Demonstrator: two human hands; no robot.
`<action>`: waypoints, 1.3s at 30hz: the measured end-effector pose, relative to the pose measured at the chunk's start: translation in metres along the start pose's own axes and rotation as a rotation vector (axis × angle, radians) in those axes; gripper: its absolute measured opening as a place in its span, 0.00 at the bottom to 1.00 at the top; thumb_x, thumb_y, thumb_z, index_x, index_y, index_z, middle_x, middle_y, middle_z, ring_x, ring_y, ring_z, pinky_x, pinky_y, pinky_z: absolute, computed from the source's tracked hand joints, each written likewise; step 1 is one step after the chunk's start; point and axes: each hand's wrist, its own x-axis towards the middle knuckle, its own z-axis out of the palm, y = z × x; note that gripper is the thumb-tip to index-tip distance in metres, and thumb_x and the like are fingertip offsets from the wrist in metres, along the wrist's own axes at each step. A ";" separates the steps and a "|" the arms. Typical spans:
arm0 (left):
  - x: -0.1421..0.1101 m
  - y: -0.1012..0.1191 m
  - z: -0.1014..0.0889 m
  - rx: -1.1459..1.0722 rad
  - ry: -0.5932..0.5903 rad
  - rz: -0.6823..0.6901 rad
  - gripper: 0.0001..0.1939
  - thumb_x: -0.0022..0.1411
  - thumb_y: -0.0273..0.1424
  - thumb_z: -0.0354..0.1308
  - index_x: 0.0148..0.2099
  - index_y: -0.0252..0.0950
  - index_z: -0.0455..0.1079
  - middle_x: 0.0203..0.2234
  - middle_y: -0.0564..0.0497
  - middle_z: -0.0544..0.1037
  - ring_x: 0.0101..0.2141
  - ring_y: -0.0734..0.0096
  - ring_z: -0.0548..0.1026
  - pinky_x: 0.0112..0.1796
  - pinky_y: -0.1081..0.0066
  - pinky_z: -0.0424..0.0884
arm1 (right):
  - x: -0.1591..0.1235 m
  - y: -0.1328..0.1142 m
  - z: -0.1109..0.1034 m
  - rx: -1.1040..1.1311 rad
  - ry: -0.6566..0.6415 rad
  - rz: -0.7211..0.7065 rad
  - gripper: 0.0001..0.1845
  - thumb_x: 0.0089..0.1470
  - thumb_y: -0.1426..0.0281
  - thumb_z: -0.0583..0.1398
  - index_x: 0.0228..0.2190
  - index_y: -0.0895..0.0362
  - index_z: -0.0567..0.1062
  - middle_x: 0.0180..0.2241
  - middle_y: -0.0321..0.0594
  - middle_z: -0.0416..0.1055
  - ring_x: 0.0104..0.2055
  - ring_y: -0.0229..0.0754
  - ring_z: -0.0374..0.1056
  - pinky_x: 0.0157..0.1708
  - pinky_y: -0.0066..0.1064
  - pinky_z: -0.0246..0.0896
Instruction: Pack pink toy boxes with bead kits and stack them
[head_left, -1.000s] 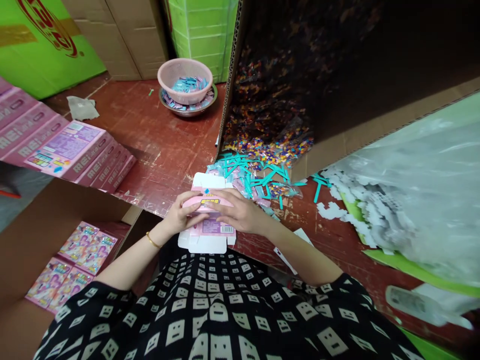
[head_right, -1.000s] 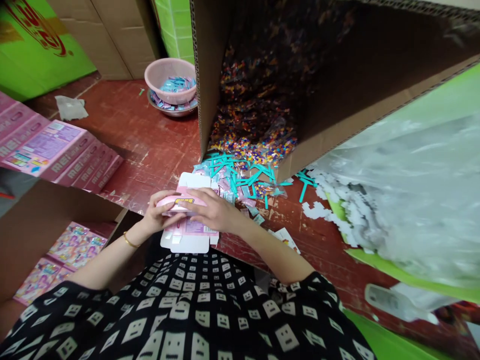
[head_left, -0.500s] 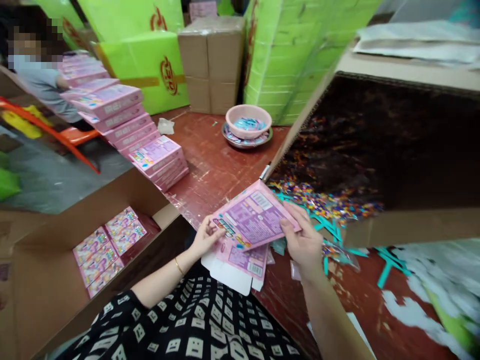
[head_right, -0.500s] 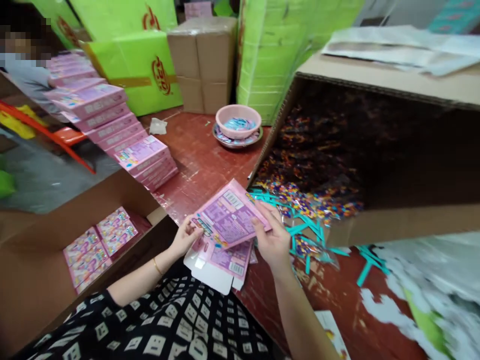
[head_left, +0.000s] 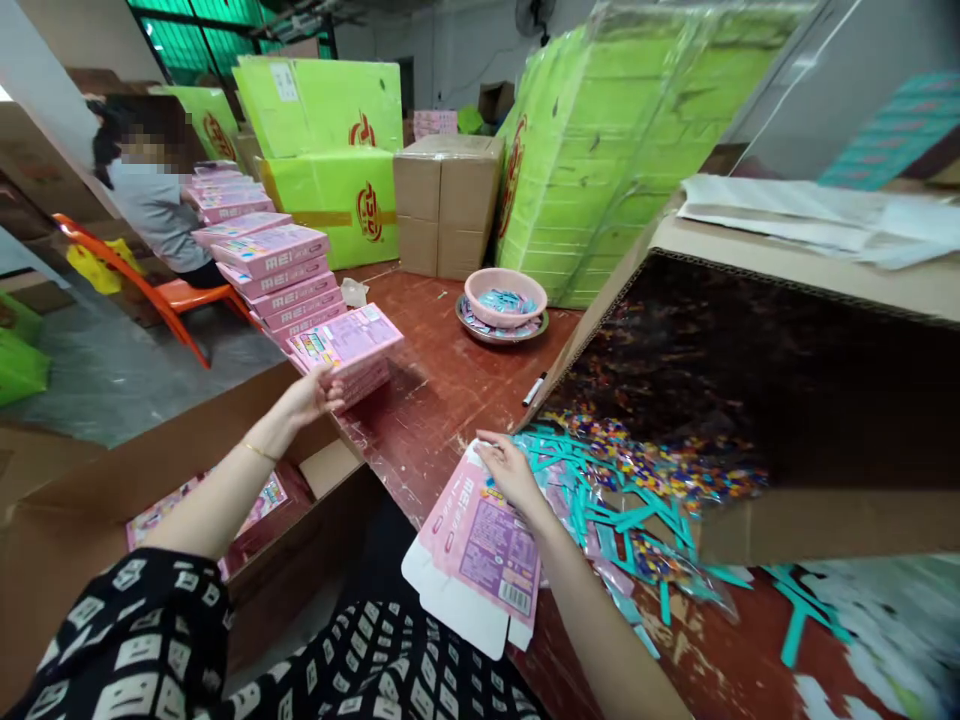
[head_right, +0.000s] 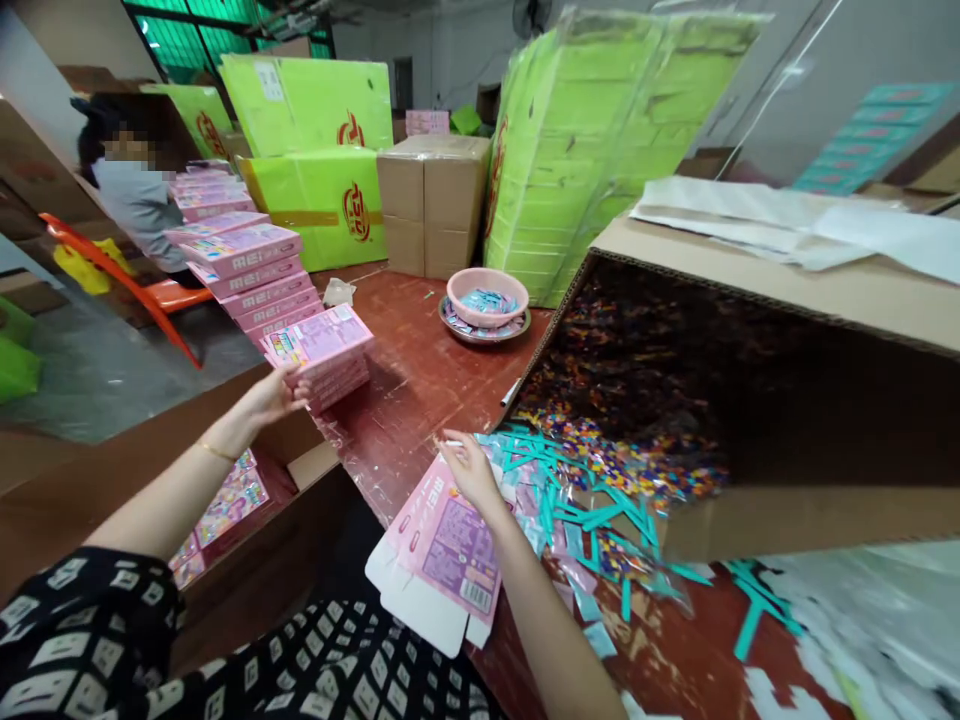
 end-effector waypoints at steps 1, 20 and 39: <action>0.009 0.018 -0.006 -0.026 0.035 -0.001 0.08 0.69 0.32 0.49 0.38 0.33 0.65 0.18 0.56 0.66 0.15 0.77 0.67 0.17 0.78 0.74 | -0.007 0.007 -0.009 -0.044 -0.039 0.007 0.29 0.49 0.49 0.63 0.45 0.56 0.76 0.47 0.49 0.73 0.47 0.48 0.73 0.49 0.43 0.69; -0.064 -0.240 0.081 1.219 -0.404 0.654 0.45 0.59 0.41 0.64 0.70 0.26 0.49 0.67 0.21 0.46 0.67 0.34 0.42 0.61 0.33 0.46 | -0.039 0.000 -0.058 -0.826 -0.181 0.293 0.10 0.46 0.68 0.70 0.26 0.59 0.76 0.30 0.39 0.72 0.33 0.40 0.67 0.33 0.29 0.59; -0.109 -0.179 0.126 0.271 -0.447 0.021 0.47 0.55 0.39 0.69 0.69 0.40 0.48 0.59 0.40 0.70 0.55 0.54 0.73 0.53 0.58 0.73 | -0.126 -0.031 -0.053 -0.136 0.416 -0.003 0.28 0.54 0.52 0.62 0.52 0.52 0.69 0.60 0.46 0.61 0.64 0.52 0.56 0.64 0.47 0.51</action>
